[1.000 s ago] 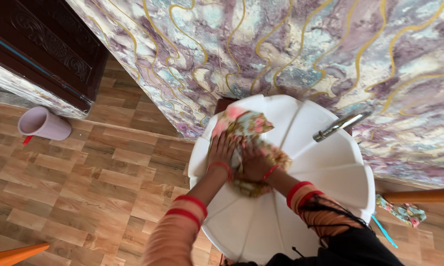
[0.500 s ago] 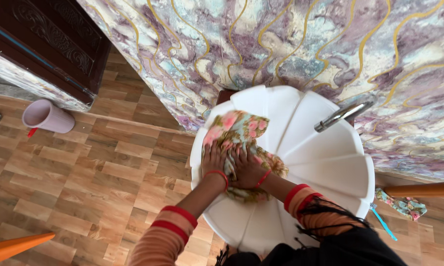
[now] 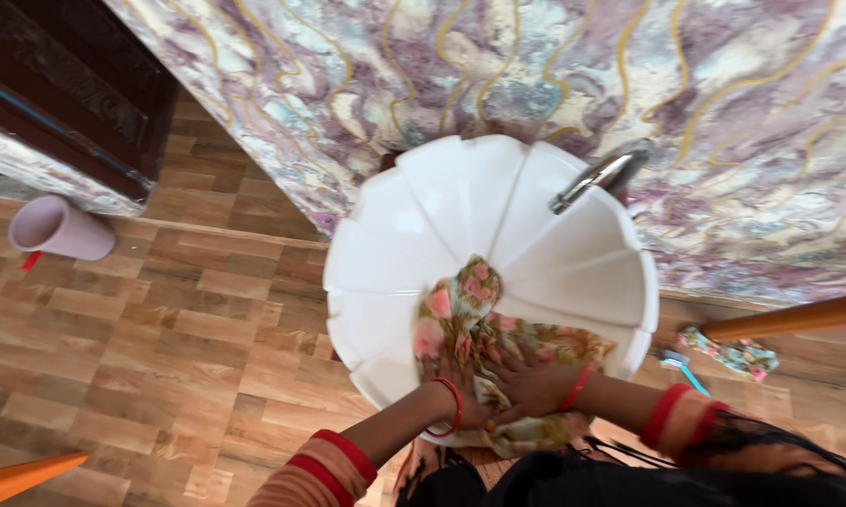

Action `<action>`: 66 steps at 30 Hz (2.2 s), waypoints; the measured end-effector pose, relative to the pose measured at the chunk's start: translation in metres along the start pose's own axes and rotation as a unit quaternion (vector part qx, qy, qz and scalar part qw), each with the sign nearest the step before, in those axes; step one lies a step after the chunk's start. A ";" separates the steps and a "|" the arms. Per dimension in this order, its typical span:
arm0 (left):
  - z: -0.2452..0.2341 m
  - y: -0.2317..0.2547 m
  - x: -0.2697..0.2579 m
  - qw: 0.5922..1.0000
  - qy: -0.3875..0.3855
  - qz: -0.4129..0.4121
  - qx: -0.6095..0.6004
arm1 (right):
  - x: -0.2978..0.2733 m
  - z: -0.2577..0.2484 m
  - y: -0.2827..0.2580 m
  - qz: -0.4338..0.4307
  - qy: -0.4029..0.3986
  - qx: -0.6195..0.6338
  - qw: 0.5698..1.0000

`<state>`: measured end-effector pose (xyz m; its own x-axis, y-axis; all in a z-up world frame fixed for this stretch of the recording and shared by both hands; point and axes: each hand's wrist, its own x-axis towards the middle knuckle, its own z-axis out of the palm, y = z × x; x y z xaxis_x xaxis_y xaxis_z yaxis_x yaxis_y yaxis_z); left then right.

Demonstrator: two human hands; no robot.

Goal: The person cleans a sink by scrubbing and wiping the basin and edges with a cloth.

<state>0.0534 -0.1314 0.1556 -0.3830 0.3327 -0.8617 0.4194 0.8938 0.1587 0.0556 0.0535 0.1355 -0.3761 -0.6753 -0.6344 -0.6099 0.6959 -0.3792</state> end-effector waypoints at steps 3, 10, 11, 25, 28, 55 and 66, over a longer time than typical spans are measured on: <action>0.000 0.035 0.032 0.998 0.027 0.034 -0.048 | -0.060 -0.029 0.013 0.040 -0.046 0.029 0.998; -0.026 0.113 0.148 0.975 0.144 0.050 -0.161 | -0.118 -0.079 0.079 0.107 0.055 -0.143 0.982; -0.031 0.111 0.167 0.975 0.146 0.048 -0.162 | -0.117 -0.078 0.091 0.104 0.055 -0.145 0.982; 0.009 0.046 0.070 0.949 0.241 -0.088 -0.183 | 0.021 -0.018 0.064 0.068 -0.148 -0.145 0.976; 0.029 0.030 0.035 0.964 0.201 -0.137 -0.106 | 0.060 0.016 0.047 -0.092 -0.166 -0.154 0.970; -0.051 -0.117 0.082 0.935 0.311 -0.167 -0.038 | 0.155 -0.113 0.066 -0.066 0.137 -0.184 0.971; -0.139 -0.107 0.131 0.921 0.352 -0.166 -0.012 | 0.137 -0.166 0.128 0.104 0.138 -0.260 0.950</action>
<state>-0.1557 -0.1421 0.0927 -0.9290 0.1443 -0.3408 0.1679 0.9850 -0.0407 -0.1901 0.0094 0.1119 -0.6502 -0.6251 -0.4319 -0.7383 0.6540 0.1650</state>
